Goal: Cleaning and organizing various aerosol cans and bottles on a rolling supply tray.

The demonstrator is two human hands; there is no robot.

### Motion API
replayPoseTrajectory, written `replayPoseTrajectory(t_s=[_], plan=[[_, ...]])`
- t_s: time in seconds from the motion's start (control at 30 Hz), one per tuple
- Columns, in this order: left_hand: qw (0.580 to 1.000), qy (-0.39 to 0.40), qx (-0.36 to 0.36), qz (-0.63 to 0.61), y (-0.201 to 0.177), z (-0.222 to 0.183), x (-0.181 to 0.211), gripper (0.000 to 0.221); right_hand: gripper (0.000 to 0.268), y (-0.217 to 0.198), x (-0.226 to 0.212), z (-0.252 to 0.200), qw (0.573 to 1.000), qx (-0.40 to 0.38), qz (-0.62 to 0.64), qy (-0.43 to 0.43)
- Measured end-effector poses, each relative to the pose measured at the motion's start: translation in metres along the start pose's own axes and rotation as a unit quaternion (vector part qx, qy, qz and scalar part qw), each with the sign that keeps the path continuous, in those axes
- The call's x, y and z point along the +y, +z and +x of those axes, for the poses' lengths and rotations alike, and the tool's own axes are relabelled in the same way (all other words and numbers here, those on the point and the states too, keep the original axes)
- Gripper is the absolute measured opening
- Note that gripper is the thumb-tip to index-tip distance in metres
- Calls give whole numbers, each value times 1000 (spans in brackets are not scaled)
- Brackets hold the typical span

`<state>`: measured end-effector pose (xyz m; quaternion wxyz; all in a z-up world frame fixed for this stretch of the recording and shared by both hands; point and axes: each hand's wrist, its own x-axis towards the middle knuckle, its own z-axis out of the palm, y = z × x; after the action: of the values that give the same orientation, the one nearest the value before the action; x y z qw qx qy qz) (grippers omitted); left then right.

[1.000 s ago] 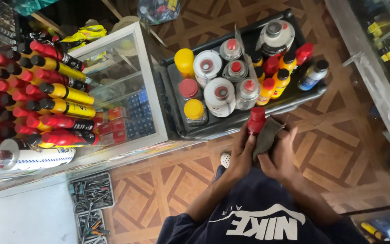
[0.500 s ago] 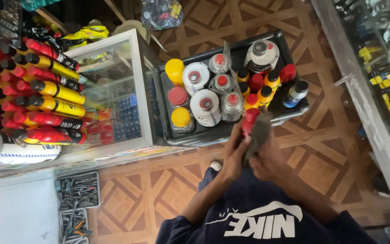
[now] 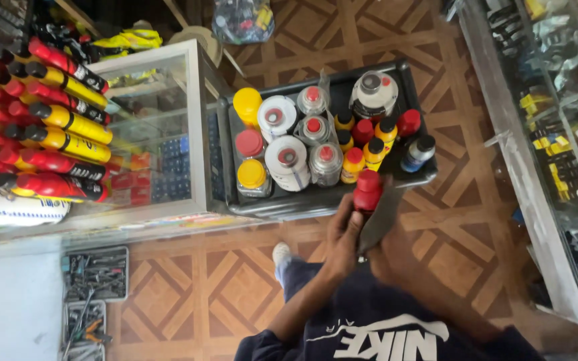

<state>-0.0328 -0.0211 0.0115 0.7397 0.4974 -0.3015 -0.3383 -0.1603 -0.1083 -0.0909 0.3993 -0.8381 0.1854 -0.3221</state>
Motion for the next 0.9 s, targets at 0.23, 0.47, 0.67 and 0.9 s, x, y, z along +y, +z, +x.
replayPoseTrajectory(t_s=[0.23, 0.47, 0.67, 0.9], plan=[[998, 29, -52, 33, -6, 12, 22, 46, 69, 39, 18, -28, 987, 57, 87, 120], [988, 7, -156, -11, -39, 14, 36, 43, 54, 17, -107, 44, 985, 61, 144, 75], [992, 35, -67, -105, -42, 23, 55, 46, 62, 32, -122, 63, 996, 56, 73, -20], [989, -44, -42, -133, -52, 9, 41, 41, 73, 38, -118, 81, 950, 106, 274, -104]])
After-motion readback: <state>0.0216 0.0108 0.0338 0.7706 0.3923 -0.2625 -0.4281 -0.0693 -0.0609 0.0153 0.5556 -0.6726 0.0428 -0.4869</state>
